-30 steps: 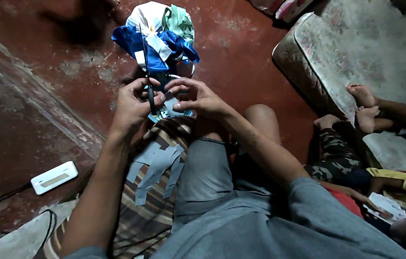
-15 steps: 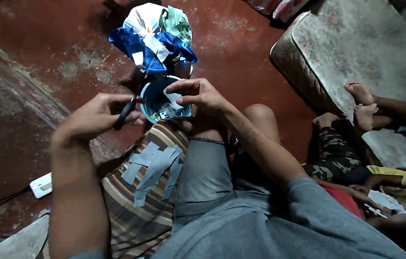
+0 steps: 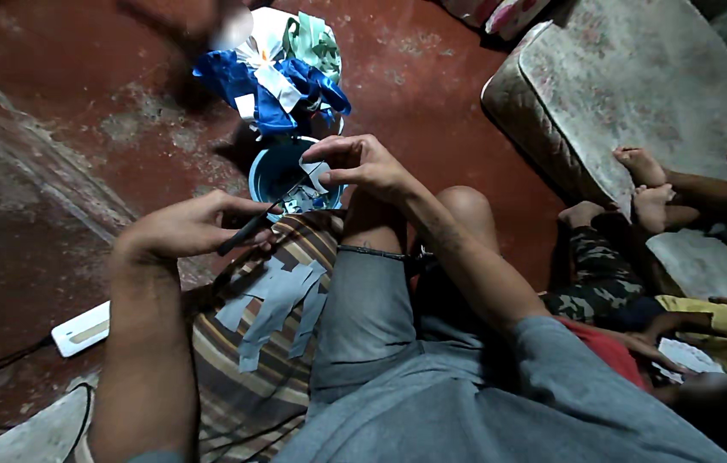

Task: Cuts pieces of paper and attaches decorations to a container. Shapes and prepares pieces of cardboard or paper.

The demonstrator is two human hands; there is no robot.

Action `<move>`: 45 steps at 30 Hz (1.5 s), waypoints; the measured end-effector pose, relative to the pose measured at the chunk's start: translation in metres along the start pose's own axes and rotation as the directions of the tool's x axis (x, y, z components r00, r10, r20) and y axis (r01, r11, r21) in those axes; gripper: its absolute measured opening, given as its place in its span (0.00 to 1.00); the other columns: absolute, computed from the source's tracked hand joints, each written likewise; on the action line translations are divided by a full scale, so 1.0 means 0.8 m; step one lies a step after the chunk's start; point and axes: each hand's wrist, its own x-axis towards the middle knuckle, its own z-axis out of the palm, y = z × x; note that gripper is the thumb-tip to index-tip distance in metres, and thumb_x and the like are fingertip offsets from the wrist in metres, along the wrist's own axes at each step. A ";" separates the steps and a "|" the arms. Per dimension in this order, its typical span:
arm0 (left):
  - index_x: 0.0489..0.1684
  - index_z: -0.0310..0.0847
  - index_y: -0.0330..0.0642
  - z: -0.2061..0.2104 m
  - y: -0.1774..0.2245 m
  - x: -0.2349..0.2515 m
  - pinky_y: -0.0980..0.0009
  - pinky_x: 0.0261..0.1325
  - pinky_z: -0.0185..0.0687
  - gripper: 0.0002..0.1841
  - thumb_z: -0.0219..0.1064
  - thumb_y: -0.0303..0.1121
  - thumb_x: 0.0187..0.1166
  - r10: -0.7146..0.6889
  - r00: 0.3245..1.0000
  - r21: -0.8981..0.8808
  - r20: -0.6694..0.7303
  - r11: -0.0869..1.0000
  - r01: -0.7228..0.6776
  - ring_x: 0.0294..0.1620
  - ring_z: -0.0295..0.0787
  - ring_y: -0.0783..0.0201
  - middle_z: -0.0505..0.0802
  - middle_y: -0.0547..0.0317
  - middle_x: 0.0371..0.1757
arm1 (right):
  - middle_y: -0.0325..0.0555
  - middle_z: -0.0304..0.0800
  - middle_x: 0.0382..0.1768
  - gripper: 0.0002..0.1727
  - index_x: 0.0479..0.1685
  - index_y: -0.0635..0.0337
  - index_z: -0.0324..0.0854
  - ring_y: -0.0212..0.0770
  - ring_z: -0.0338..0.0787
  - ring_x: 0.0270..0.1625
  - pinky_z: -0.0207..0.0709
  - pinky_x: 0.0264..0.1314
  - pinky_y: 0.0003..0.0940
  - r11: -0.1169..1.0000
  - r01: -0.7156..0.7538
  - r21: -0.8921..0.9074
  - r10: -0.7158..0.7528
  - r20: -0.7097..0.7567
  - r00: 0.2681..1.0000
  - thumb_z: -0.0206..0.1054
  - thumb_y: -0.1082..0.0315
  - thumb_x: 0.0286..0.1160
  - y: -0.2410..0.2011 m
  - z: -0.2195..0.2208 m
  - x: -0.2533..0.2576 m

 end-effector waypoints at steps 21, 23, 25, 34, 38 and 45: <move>0.65 0.88 0.39 0.013 0.003 0.014 0.68 0.48 0.94 0.21 0.69 0.21 0.71 0.010 0.999 -0.100 0.050 0.995 -0.005 0.46 0.97 0.56 0.97 0.49 0.47 | 0.53 0.90 0.58 0.19 0.57 0.73 0.85 0.36 0.91 0.48 0.88 0.51 0.32 0.987 -0.093 0.130 0.077 0.124 0.989 0.72 0.85 0.62 -0.005 0.004 0.000; 0.68 0.87 0.40 0.012 0.003 0.012 0.71 0.45 0.93 0.23 0.70 0.22 0.71 0.003 0.999 -0.089 0.042 0.996 0.001 0.44 0.97 0.59 0.97 0.51 0.47 | 0.53 0.90 0.58 0.20 0.57 0.73 0.85 0.36 0.91 0.48 0.88 0.51 0.32 0.987 -0.091 0.129 0.074 0.131 0.989 0.72 0.85 0.63 -0.005 0.003 0.000; 0.70 0.86 0.41 0.014 0.004 0.010 0.74 0.42 0.92 0.24 0.71 0.24 0.71 0.009 1.000 -0.054 0.022 0.998 -0.008 0.40 0.96 0.66 0.98 0.56 0.46 | 0.52 0.90 0.58 0.20 0.58 0.73 0.85 0.36 0.91 0.48 0.89 0.51 0.32 0.988 -0.090 0.122 0.074 0.129 0.989 0.72 0.84 0.62 -0.006 0.003 -0.001; 0.75 0.82 0.42 0.016 0.005 0.012 0.76 0.47 0.91 0.26 0.71 0.26 0.73 0.032 0.999 -0.021 0.009 0.999 -0.032 0.44 0.95 0.70 0.97 0.59 0.50 | 0.52 0.90 0.58 0.20 0.56 0.73 0.86 0.33 0.90 0.48 0.87 0.51 0.29 0.995 -0.046 0.085 0.035 0.124 0.992 0.74 0.83 0.61 -0.011 0.003 -0.001; 0.78 0.79 0.41 0.014 0.004 0.012 0.74 0.50 0.90 0.30 0.70 0.22 0.71 -0.013 1.000 -0.029 0.011 0.999 0.014 0.48 0.95 0.67 0.97 0.58 0.53 | 0.52 0.90 0.58 0.20 0.57 0.73 0.86 0.33 0.90 0.47 0.86 0.50 0.28 0.997 -0.040 0.070 0.031 0.129 0.991 0.74 0.83 0.60 -0.011 0.001 -0.001; 0.78 0.79 0.44 0.013 0.002 0.013 0.72 0.55 0.91 0.28 0.70 0.27 0.74 0.000 1.000 0.019 0.030 1.000 0.000 0.52 0.94 0.66 0.96 0.59 0.56 | 0.52 0.90 0.58 0.20 0.57 0.73 0.86 0.34 0.90 0.47 0.87 0.49 0.29 0.998 -0.024 0.064 0.015 0.142 0.990 0.74 0.83 0.61 -0.011 -0.001 0.000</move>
